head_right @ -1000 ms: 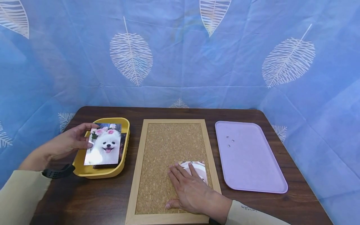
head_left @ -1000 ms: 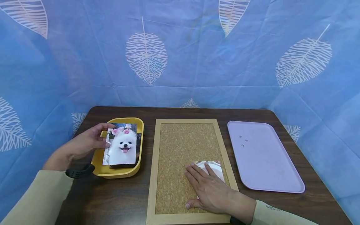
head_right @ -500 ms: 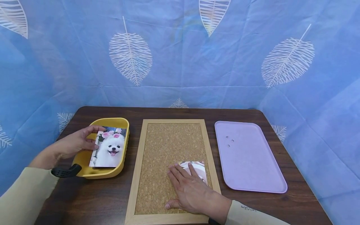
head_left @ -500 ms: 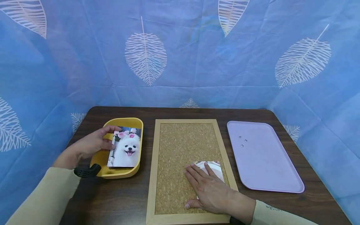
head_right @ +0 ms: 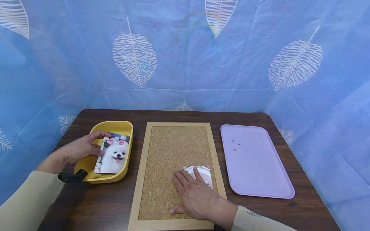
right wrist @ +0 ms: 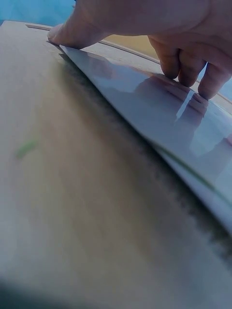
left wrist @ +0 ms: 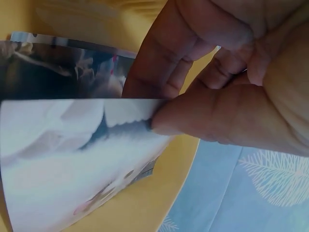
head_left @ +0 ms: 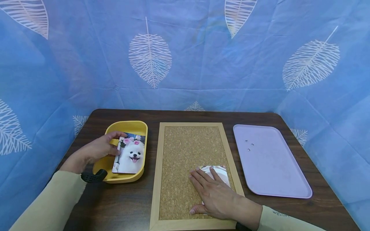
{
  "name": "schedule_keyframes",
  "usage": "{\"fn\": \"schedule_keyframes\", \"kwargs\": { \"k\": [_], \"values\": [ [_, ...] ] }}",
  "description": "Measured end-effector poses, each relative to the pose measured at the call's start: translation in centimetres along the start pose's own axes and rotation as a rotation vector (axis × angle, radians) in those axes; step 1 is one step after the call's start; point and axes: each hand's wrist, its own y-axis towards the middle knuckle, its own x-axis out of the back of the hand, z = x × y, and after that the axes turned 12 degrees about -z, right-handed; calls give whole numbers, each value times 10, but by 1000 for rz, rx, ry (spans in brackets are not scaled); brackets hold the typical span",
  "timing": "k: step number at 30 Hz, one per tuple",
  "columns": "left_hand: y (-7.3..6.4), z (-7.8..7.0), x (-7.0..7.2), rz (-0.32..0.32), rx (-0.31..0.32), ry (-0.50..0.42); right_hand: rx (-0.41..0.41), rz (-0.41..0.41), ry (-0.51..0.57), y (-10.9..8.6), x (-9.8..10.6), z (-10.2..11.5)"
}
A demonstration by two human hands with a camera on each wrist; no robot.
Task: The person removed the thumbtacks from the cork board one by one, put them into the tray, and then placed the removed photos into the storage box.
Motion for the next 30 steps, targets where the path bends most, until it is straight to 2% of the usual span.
{"fn": "schedule_keyframes", "kwargs": {
  "k": [21,30],
  "values": [
    [0,-4,-4,-39,30,88,-3,2,-9,-1,1,1],
    [-1,-7,-5,-99,19,191,1,2,-5,-1,1,1]
  ]
}}
